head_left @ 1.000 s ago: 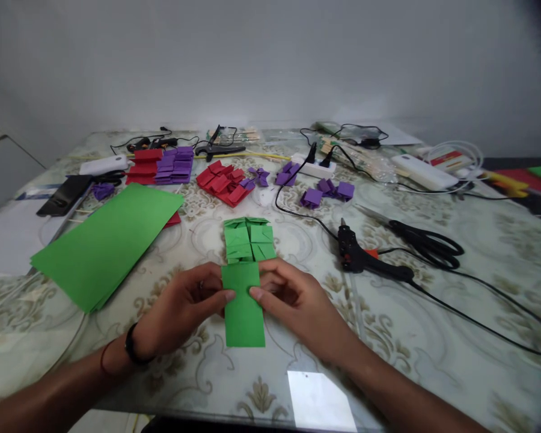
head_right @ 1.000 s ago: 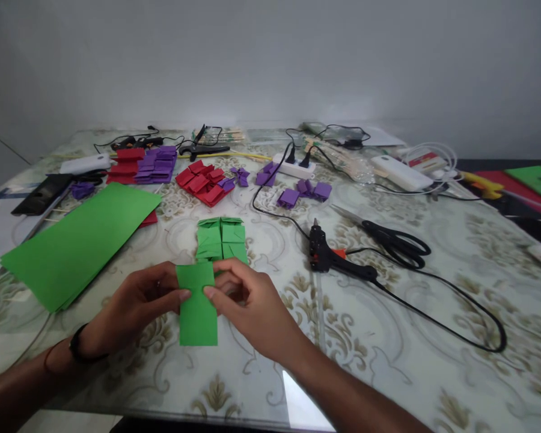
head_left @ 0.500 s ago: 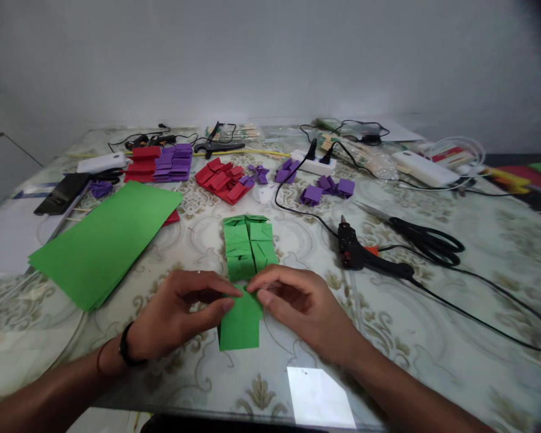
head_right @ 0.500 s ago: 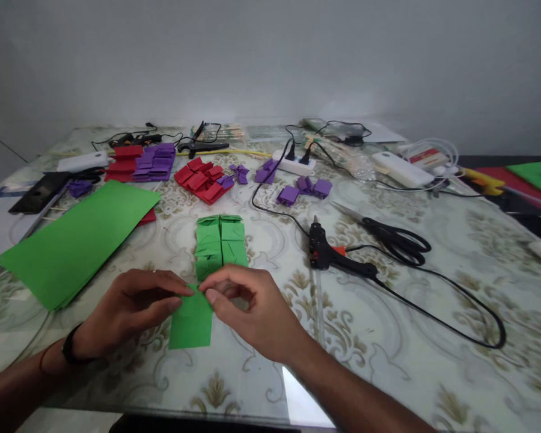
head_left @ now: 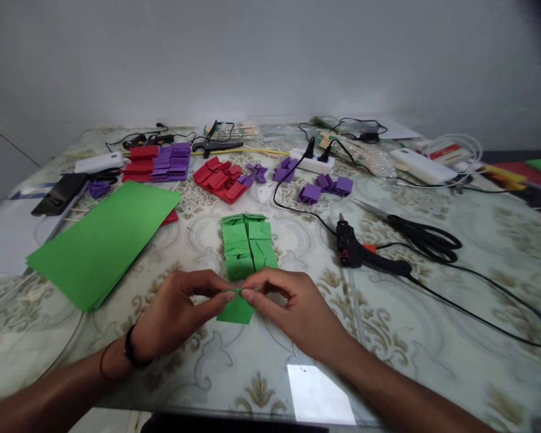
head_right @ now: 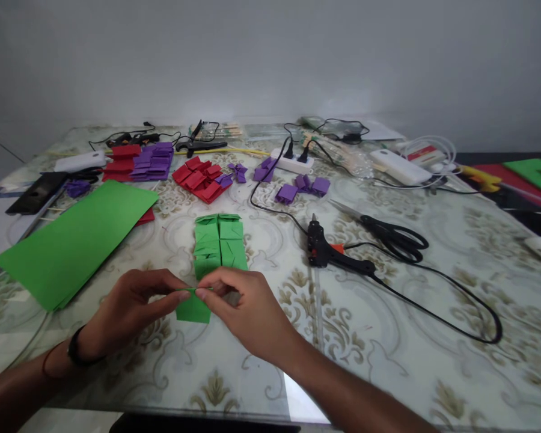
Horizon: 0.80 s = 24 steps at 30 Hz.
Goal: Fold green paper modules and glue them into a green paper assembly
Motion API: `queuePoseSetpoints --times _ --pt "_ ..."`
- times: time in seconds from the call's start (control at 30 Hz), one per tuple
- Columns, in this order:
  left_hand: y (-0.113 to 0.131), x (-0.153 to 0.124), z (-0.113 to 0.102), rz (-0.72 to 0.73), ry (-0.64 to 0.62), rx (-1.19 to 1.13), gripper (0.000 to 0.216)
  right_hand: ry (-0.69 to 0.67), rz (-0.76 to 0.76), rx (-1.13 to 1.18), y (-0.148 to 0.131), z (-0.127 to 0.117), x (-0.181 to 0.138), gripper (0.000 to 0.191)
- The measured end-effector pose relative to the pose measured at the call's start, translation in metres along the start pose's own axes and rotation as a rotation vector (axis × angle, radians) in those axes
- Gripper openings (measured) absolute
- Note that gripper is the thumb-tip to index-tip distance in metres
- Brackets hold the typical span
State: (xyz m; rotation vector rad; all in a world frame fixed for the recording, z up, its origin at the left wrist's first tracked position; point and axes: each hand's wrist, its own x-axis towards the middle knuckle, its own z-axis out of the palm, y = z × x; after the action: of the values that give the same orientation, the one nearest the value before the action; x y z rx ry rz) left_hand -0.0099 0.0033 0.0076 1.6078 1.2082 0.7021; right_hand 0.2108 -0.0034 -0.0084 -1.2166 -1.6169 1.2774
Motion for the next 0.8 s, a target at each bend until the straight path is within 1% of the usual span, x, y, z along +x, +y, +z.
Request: queuePoseSetpoints --times 0.17,0.3,0.4,0.53,0.7,0.8 --pt "0.000 -0.002 0.001 0.041 -0.027 0.029 0.017 -0.031 -0.047 -0.013 -0.001 0.000 -0.001 0.015" --pt "0.000 -0.003 -0.002 0.075 0.012 0.078 0.021 -0.033 -0.001 0.001 -0.002 -0.001 -0.001 0.017" --pt "0.000 -0.002 -0.003 0.065 0.036 0.042 0.024 -0.019 0.014 0.030 -0.001 -0.002 0.000 0.020" --pt "-0.002 0.001 -0.004 0.018 -0.003 -0.020 0.020 0.050 -0.021 0.070 0.002 -0.003 0.001 0.021" --pt "-0.008 0.002 -0.004 0.022 -0.008 -0.008 0.024 0.135 -0.010 0.129 0.005 -0.002 0.003 0.017" --pt "-0.010 0.002 -0.003 -0.007 -0.009 -0.117 0.027 0.157 -0.001 0.207 0.004 -0.003 0.004 0.015"
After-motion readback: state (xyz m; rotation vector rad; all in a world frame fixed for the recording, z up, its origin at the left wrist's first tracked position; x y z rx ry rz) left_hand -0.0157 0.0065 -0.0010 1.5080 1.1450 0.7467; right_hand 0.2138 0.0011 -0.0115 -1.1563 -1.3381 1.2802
